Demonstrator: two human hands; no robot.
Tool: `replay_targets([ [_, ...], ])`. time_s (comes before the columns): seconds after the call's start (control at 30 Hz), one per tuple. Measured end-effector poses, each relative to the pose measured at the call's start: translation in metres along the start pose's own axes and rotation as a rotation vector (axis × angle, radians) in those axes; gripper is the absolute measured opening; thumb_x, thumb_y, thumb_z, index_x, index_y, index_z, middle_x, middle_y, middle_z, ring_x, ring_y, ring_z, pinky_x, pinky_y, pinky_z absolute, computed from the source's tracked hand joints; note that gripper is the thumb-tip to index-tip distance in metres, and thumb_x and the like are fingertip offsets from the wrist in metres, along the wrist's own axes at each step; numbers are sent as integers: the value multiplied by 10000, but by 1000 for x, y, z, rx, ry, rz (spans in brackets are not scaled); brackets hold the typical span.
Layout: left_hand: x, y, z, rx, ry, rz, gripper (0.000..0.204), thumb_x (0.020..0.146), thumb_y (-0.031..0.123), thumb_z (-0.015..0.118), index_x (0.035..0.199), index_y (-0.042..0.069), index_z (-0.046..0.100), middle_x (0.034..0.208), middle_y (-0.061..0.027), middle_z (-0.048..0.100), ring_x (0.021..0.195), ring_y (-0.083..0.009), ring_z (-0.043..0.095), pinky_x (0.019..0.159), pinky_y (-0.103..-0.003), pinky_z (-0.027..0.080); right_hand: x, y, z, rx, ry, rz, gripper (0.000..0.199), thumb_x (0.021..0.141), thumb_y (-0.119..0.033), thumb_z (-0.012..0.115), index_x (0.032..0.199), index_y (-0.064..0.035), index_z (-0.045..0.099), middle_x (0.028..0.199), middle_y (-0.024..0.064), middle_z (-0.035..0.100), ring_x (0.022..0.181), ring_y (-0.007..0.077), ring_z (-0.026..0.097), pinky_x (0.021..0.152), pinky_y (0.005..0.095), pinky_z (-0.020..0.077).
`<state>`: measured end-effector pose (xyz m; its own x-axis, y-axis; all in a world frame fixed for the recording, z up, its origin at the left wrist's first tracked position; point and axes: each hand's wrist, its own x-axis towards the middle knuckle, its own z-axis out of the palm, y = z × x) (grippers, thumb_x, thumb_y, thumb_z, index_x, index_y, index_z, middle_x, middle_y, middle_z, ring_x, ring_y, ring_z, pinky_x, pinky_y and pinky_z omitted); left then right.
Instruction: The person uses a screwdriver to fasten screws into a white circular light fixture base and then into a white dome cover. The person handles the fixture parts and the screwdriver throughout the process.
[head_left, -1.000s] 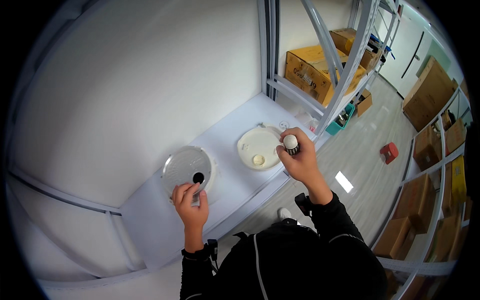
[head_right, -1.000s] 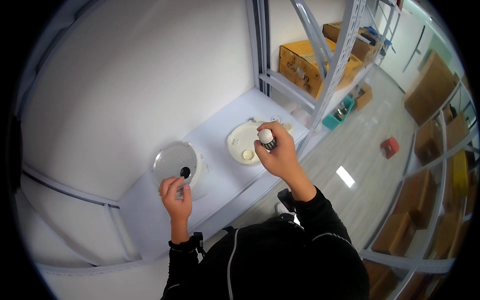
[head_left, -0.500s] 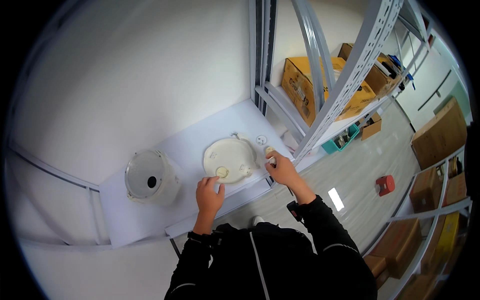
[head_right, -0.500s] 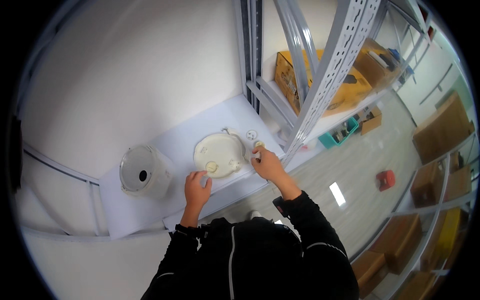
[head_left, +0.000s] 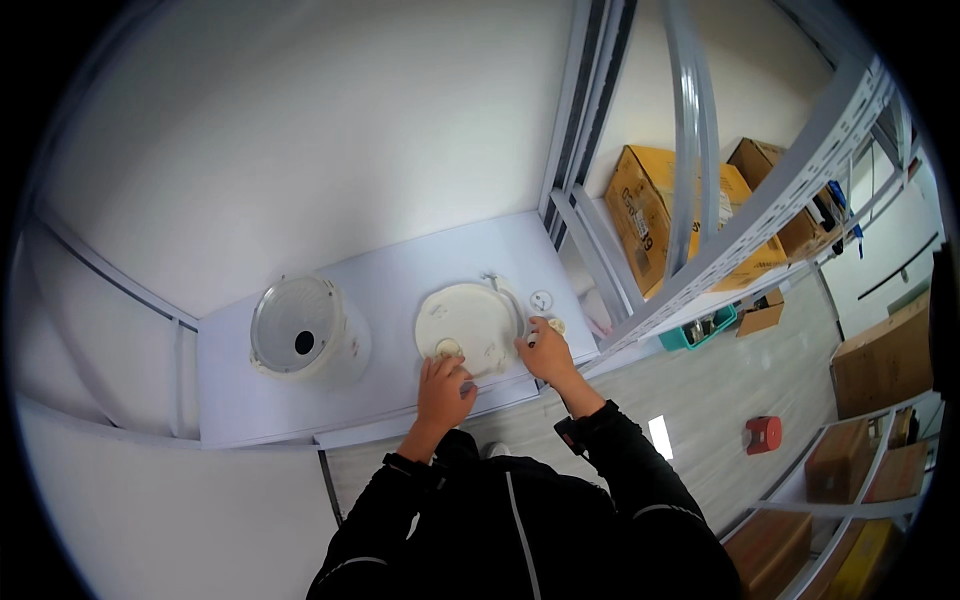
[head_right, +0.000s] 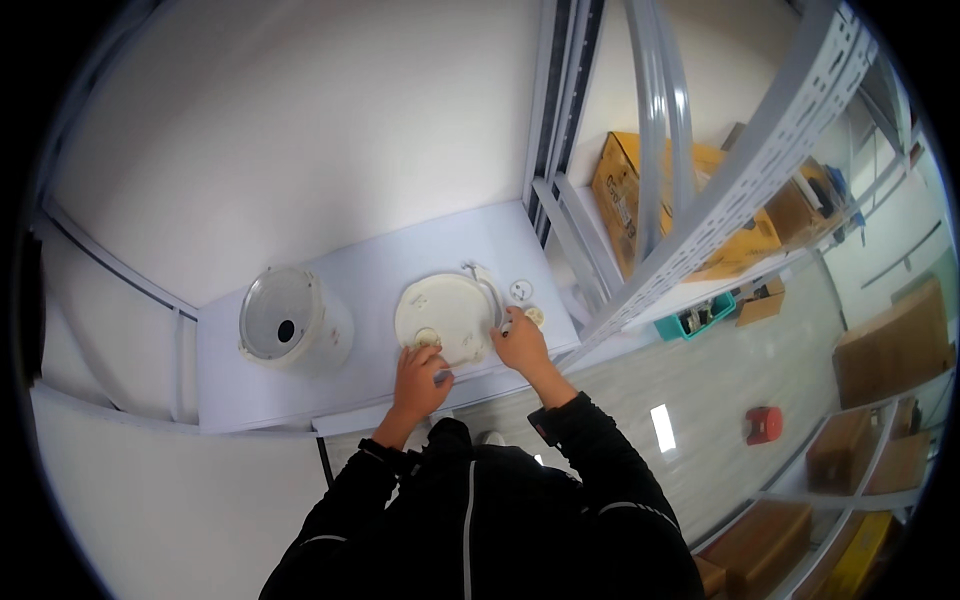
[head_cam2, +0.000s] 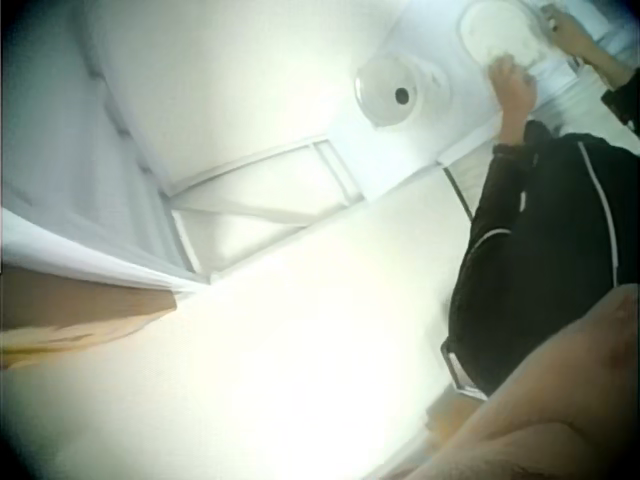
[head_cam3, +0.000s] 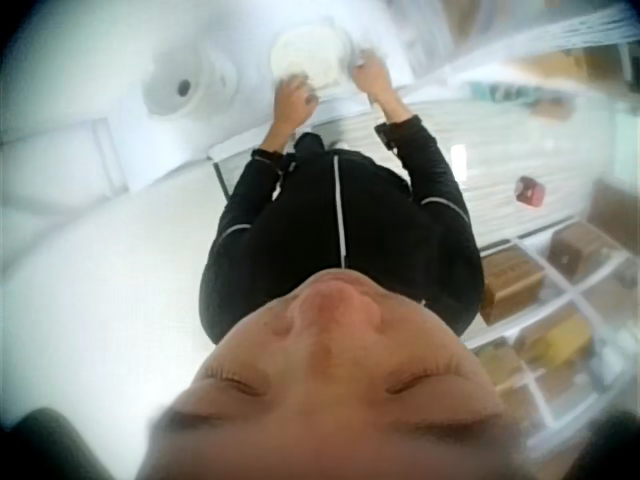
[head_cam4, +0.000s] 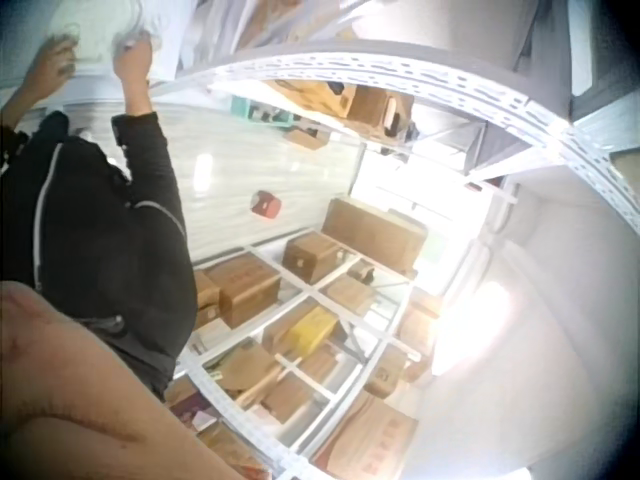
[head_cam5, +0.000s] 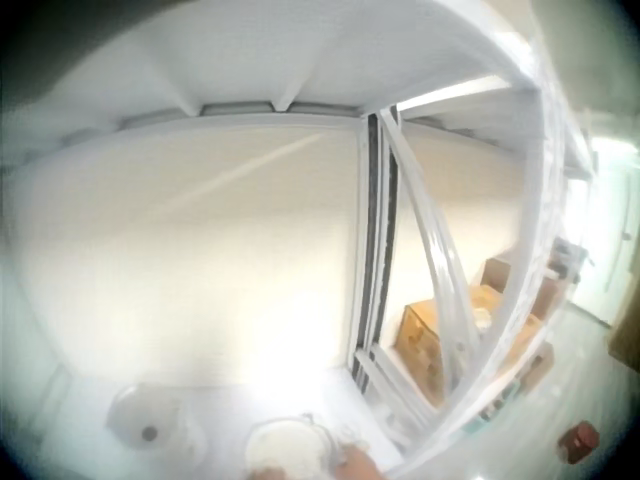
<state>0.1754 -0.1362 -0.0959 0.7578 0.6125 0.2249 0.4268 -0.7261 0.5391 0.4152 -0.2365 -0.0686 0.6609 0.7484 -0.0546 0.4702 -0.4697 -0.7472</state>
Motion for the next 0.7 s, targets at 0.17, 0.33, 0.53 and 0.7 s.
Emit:
replay_targets([
  [0.17,-10,-6,-24,82,22,-59,192,849,276,835,927,100,827,1328,-57,725,1387,-315,596,1297,-636,244,15,10,3,-114,-29,-6,623,901,-297,815,1412,-3,614,1062,231,787,1018,407,768,932,479,595],
  [0.33,-15,-35,-25,251,143,-206,261,849,324,823,930,75,830,1314,-99,718,1418,-370,551,1294,-615,259,25,14,7,-96,-42,-37,682,880,-308,837,1434,15,602,1016,225,795,992,397,777,915,474,599],
  [0.53,-3,-31,-21,160,186,-196,368,879,350,798,1080,42,813,1408,-183,634,1447,-434,485,1274,-638,284,32,7,15,-114,-72,-25,745,892,-374,841,1455,46,595,1068,258,791,1030,416,771,933,484,596],
  [0.7,7,3,-13,95,44,-91,588,836,441,853,1279,64,767,1513,-196,573,1501,-460,433,1282,-665,251,40,-2,22,-117,-78,-22,724,928,-445,810,1410,64,630,1104,277,788,1077,432,766,954,492,592],
])
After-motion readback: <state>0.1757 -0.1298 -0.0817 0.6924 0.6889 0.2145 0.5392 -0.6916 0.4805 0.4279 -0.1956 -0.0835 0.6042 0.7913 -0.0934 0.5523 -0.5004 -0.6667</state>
